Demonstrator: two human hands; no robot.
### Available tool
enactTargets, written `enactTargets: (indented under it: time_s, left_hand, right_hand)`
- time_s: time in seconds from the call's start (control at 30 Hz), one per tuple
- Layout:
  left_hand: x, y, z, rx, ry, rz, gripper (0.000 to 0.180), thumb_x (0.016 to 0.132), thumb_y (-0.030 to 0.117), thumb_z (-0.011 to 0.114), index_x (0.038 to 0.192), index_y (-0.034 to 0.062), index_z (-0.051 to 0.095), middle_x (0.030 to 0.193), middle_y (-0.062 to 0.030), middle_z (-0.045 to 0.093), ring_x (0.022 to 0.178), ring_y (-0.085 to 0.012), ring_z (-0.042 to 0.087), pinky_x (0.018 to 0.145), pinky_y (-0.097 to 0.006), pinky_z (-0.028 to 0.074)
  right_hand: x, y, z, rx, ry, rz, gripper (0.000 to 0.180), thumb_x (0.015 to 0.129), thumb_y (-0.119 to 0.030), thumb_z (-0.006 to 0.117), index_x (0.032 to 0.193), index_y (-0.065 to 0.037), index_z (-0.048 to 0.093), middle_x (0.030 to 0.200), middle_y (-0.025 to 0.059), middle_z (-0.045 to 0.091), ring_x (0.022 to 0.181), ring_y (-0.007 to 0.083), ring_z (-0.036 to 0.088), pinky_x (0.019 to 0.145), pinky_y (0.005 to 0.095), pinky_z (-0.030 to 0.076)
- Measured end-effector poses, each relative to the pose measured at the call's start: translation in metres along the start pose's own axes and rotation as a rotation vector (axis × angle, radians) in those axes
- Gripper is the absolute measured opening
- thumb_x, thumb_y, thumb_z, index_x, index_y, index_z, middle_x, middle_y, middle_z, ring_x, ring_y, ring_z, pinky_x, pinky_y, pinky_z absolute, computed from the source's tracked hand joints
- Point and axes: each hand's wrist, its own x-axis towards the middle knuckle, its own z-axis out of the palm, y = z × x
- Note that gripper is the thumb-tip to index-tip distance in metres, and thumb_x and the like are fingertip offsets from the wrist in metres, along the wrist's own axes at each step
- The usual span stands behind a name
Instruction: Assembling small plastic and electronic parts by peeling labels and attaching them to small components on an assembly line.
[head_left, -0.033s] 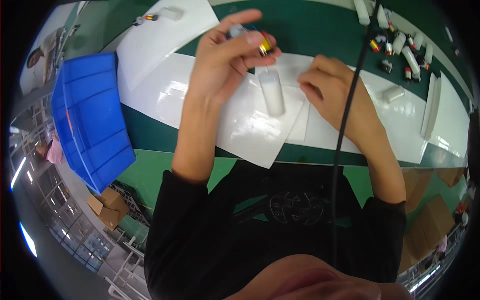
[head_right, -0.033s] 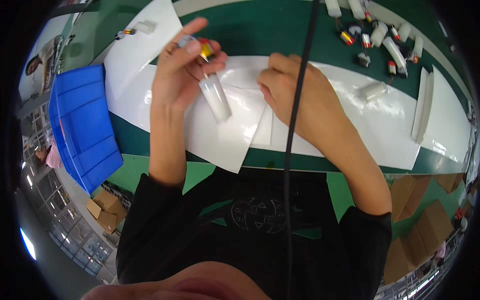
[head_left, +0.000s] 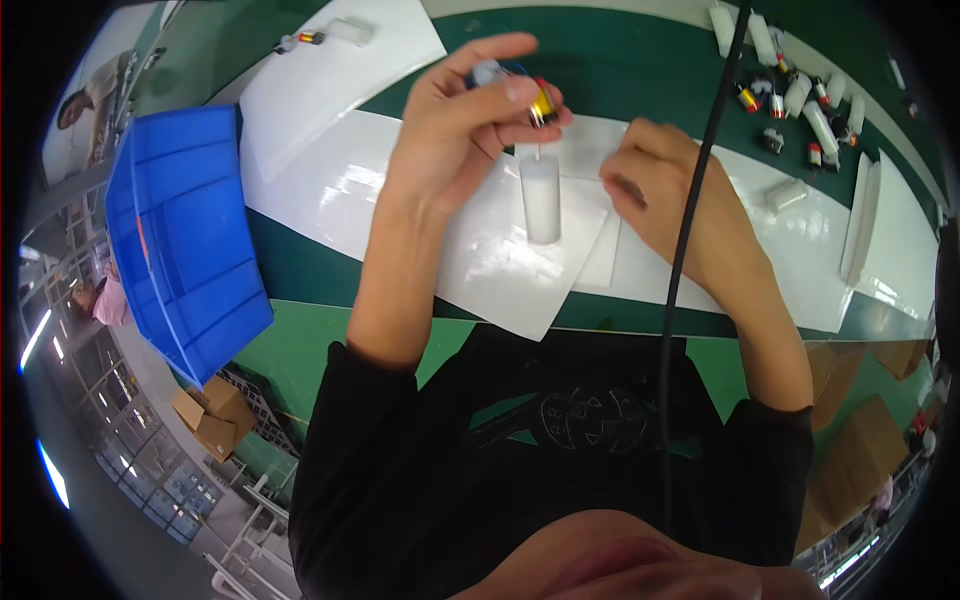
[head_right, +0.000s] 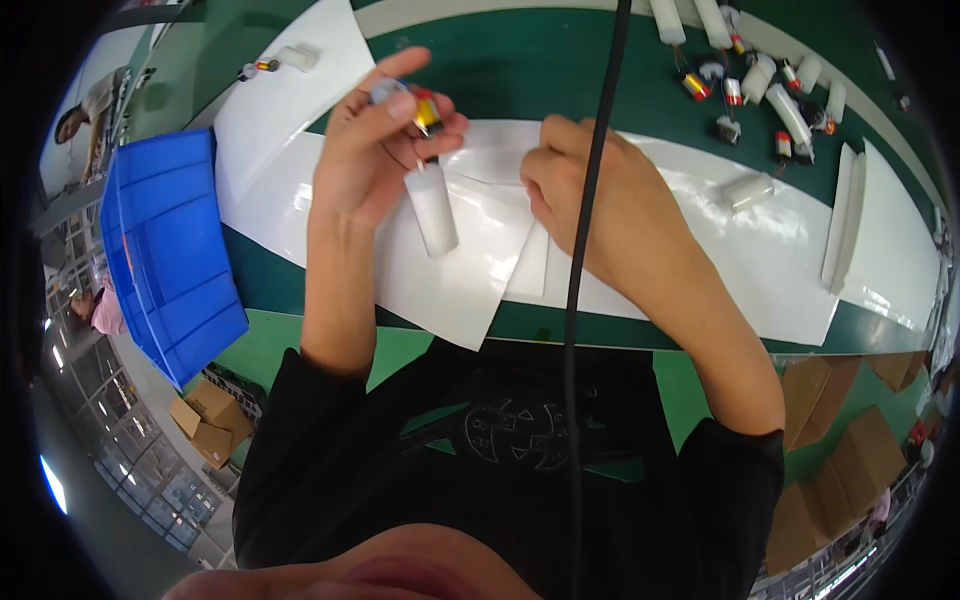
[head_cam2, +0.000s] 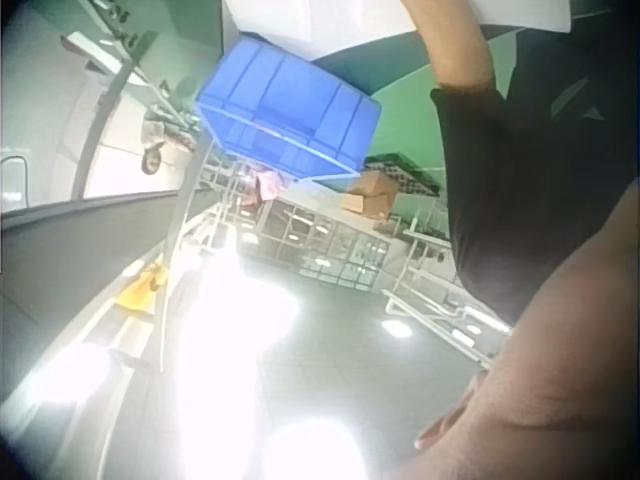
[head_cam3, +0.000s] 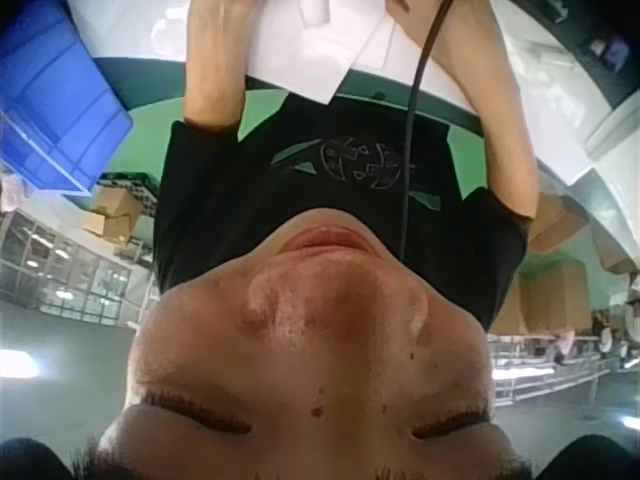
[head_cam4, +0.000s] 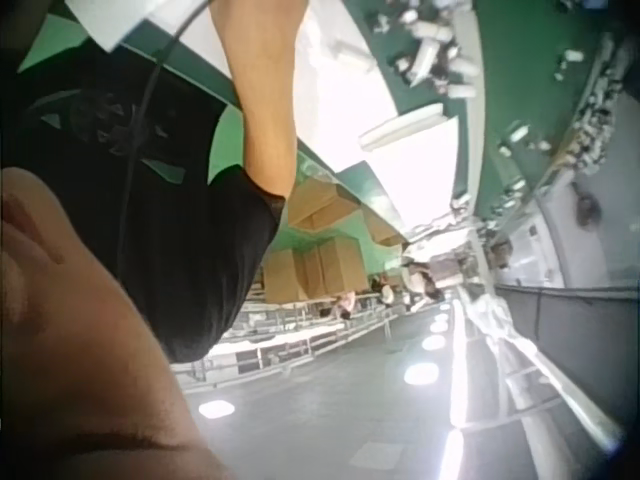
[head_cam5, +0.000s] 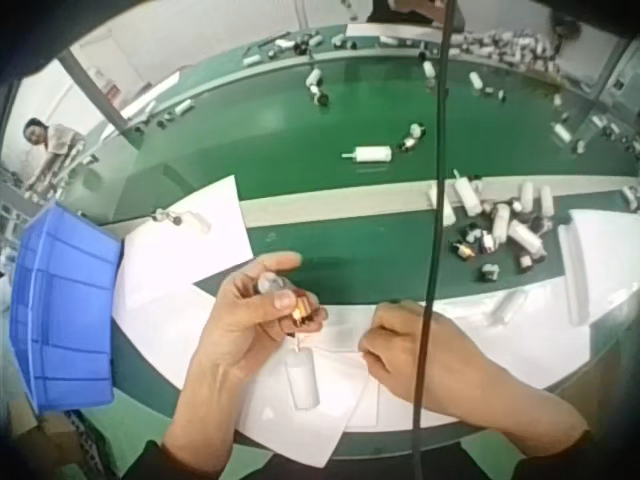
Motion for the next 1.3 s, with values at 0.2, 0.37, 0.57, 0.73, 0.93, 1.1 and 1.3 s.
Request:
enactTargets:
  time_s: [0.2, 0.37, 0.57, 0.73, 0.93, 1.1, 1.3]
  left_hand:
    - [-0.009, 0.010, 0.005, 0.174, -0.263, -0.157, 0.050, 0.071, -0.003, 0.072, 0.117, -0.0042, 0.054, 0.082, -0.0122, 0.067, 0.084, -0.0258, 0.070, 0.084, -0.043, 0.055]
    - [-0.012, 0.003, 0.017, 0.356, -0.339, -0.303, 0.050, 0.067, -0.005, 0.078, 0.112, -0.0032, 0.057, 0.086, -0.0111, 0.068, 0.075, -0.0161, 0.068, 0.071, -0.026, 0.054]
    - [-0.015, 0.006, 0.019, 0.430, -0.348, -0.382, 0.042, 0.068, 0.001, 0.081, 0.104, -0.0022, 0.058, 0.087, -0.0086, 0.065, 0.076, -0.0100, 0.061, 0.069, -0.023, 0.051]
    - [-0.014, 0.003, 0.013, 0.458, -0.356, -0.384, 0.041, 0.068, 0.001, 0.080, 0.103, -0.0024, 0.058, 0.088, -0.0090, 0.065, 0.077, -0.0110, 0.062, 0.070, -0.022, 0.049]
    - [-0.013, 0.003, 0.010, 0.477, -0.389, -0.366, 0.040, 0.068, 0.001, 0.080, 0.102, -0.0035, 0.058, 0.088, -0.0095, 0.066, 0.076, -0.0123, 0.064, 0.071, -0.023, 0.049]
    - [-0.013, 0.002, 0.009, 0.452, -0.395, -0.375, 0.044, 0.068, 0.002, 0.080, 0.105, -0.0048, 0.058, 0.087, -0.0096, 0.067, 0.075, -0.0114, 0.063, 0.071, -0.023, 0.048]
    - [-0.009, -0.005, 0.009, 0.517, -0.403, -0.374, 0.045, 0.067, 0.002, 0.081, 0.106, -0.0050, 0.059, 0.085, -0.0085, 0.066, 0.075, -0.0109, 0.060, 0.068, -0.023, 0.046]
  right_hand:
    - [0.016, -0.007, -0.008, -0.079, -0.232, 0.074, 0.015, 0.067, -0.008, 0.067, 0.074, 0.005, 0.063, 0.084, 0.0188, 0.058, 0.083, 0.0327, 0.058, 0.077, 0.0390, 0.050]
    - [0.009, -0.006, 0.003, -0.159, -0.196, 0.043, 0.021, 0.065, -0.011, 0.071, 0.078, 0.005, 0.065, 0.086, 0.0151, 0.060, 0.088, 0.0299, 0.057, 0.079, 0.0367, 0.050]
    - [-0.008, 0.004, 0.017, -0.160, 0.114, -0.197, 0.019, 0.059, -0.007, 0.068, 0.073, 0.000, 0.057, 0.079, 0.0083, 0.051, 0.081, 0.0238, 0.052, 0.072, 0.0338, 0.048]
    - [-0.014, 0.011, 0.020, -0.189, 0.174, -0.376, 0.019, 0.060, -0.005, 0.068, 0.072, -0.003, 0.054, 0.077, 0.0079, 0.050, 0.079, 0.0239, 0.052, 0.072, 0.0347, 0.047]
    - [-0.009, 0.004, 0.011, -0.074, 0.050, -0.246, 0.018, 0.064, -0.005, 0.069, 0.076, -0.002, 0.056, 0.076, 0.0085, 0.051, 0.079, 0.0245, 0.054, 0.072, 0.0356, 0.047]
    - [-0.015, -0.003, 0.010, -0.128, 0.060, -0.310, 0.017, 0.066, -0.002, 0.066, 0.082, 0.001, 0.059, 0.082, 0.0093, 0.051, 0.081, 0.0246, 0.053, 0.072, 0.0337, 0.049]
    - [-0.023, 0.001, 0.016, -0.103, 0.139, -0.292, 0.018, 0.065, -0.001, 0.063, 0.083, 0.002, 0.059, 0.080, 0.0094, 0.047, 0.078, 0.0248, 0.050, 0.068, 0.0328, 0.049]
